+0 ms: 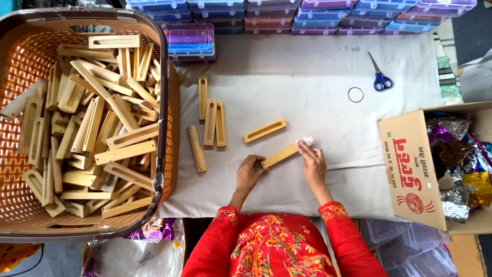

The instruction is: Cleaning wooden U-shaped components with a cloth and wrapping them in decorative foil.

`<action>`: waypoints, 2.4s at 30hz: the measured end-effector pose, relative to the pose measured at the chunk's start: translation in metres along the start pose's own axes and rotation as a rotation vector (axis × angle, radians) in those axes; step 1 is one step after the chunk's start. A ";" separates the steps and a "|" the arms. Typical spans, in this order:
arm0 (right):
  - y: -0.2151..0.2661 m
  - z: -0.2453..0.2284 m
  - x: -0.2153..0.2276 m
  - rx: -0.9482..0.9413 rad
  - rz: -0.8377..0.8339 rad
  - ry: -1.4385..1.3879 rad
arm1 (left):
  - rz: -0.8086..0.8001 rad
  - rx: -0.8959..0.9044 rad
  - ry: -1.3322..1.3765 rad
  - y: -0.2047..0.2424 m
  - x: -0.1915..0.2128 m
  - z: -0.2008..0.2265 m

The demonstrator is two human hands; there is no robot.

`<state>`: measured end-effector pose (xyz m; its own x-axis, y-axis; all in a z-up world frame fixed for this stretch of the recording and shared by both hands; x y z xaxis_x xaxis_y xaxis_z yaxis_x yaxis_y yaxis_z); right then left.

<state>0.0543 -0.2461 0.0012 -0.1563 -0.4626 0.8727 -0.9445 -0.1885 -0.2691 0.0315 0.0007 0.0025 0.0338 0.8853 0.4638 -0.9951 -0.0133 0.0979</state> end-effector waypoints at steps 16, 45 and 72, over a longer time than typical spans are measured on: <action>-0.007 -0.019 0.013 0.031 -0.064 -0.004 | 0.001 -0.012 0.025 0.006 -0.001 -0.003; -0.014 -0.025 0.025 -0.077 0.215 -0.169 | 0.229 -0.194 -0.203 0.015 -0.001 0.013; -0.008 -0.094 -0.009 0.131 -0.082 -0.176 | 0.041 0.088 0.180 0.009 -0.004 -0.007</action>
<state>0.0359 -0.1593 0.0341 -0.0170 -0.5828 0.8124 -0.9048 -0.3369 -0.2606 0.0219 0.0006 -0.0046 -0.0318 0.9520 0.3044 -0.9831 -0.0847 0.1620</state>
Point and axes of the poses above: each hand's wrist, its own y-axis away from the middle knuckle, its own x-axis out of the back of the hand, z = x × y, the point moved 3 cm from there along -y, towards the middle knuckle, and after that the axes turned 2 degrees about x, right-handed, at the moved point
